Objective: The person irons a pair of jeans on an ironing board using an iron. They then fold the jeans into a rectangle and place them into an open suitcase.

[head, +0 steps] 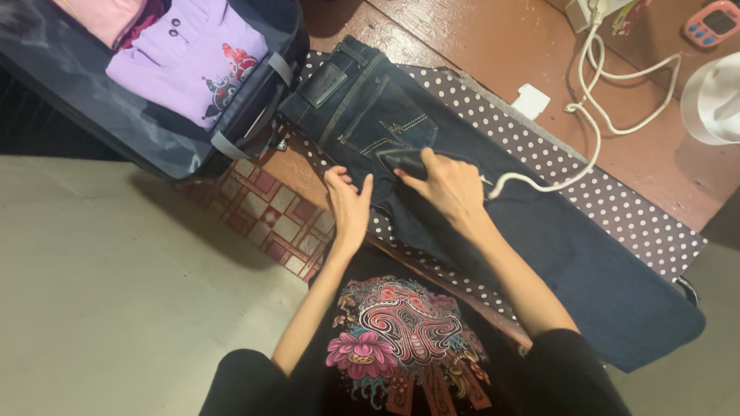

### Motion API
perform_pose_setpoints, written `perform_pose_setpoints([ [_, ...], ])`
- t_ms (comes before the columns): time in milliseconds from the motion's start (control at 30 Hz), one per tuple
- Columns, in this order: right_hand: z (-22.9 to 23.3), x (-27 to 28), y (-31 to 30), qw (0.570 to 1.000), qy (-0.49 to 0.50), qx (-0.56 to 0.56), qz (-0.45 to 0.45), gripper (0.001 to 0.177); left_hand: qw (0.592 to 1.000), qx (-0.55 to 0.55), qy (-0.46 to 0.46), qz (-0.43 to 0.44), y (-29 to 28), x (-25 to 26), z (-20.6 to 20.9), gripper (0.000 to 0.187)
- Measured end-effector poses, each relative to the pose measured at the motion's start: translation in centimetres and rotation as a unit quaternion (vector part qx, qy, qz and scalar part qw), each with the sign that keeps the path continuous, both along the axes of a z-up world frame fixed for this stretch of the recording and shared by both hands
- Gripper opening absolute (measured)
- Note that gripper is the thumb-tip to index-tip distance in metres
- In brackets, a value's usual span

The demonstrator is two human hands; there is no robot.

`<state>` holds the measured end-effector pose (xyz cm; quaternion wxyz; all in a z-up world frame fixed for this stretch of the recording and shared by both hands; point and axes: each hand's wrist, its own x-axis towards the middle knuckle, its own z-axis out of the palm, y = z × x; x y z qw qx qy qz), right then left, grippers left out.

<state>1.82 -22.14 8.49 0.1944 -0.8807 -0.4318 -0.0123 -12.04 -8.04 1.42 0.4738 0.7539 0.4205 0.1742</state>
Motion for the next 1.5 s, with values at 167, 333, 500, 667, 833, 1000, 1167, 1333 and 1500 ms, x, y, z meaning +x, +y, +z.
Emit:
perform_pose_setpoints([
  [167, 0.0, -0.4, -0.2, 0.999, 0.007, -0.045, -0.026, 0.058, 0.999, 0.006, -0.032, -0.040, 1.2, -1.0, 0.0, 0.041],
  [333, 0.9, -1.5, -6.1, 0.993, 0.032, -0.098, -0.049, 0.055, 0.951, 0.231, -0.096, -0.183, 1.4, -0.5, 1.1, 0.013],
  [500, 1.6, -2.6, -9.4, 0.984, 0.056, -0.129, -0.105, 0.059, 0.866, 0.398, 0.022, -0.300, 3.4, 1.8, 0.1, 0.033],
  [667, 1.2, -2.8, -6.9, 0.980, 0.039, -0.118, -0.155, 0.059, 0.862, 0.430, 0.117, -0.241, 5.5, 1.9, 1.7, 0.048],
  [833, 0.6, -2.9, -2.2, 0.999, 0.012, -0.048, 0.006, 0.057, 0.855, 0.442, 0.148, -0.229, 6.1, 3.3, 2.4, 0.063],
  [1000, 0.6, -3.7, -2.3, 0.999, 0.007, -0.048, -0.008, 0.057, 0.864, 0.435, 0.085, -0.237, 8.4, 5.9, 0.0, 0.040],
  [1167, 0.9, -3.1, -5.9, 0.996, 0.019, -0.088, -0.002, 0.056, 0.866, 0.446, 0.022, -0.226, 9.6, 6.6, -0.1, 0.029],
  [1333, 1.2, -3.5, -9.7, 0.989, 0.015, -0.122, -0.086, 0.058, 0.886, 0.420, 0.017, -0.195, 8.2, 5.1, 1.4, 0.027],
  [1500, 0.7, -3.5, -7.4, 0.994, -0.036, -0.049, -0.088, 0.059, 0.928, 0.345, 0.022, -0.138, 4.6, 1.7, 2.5, 0.036],
])
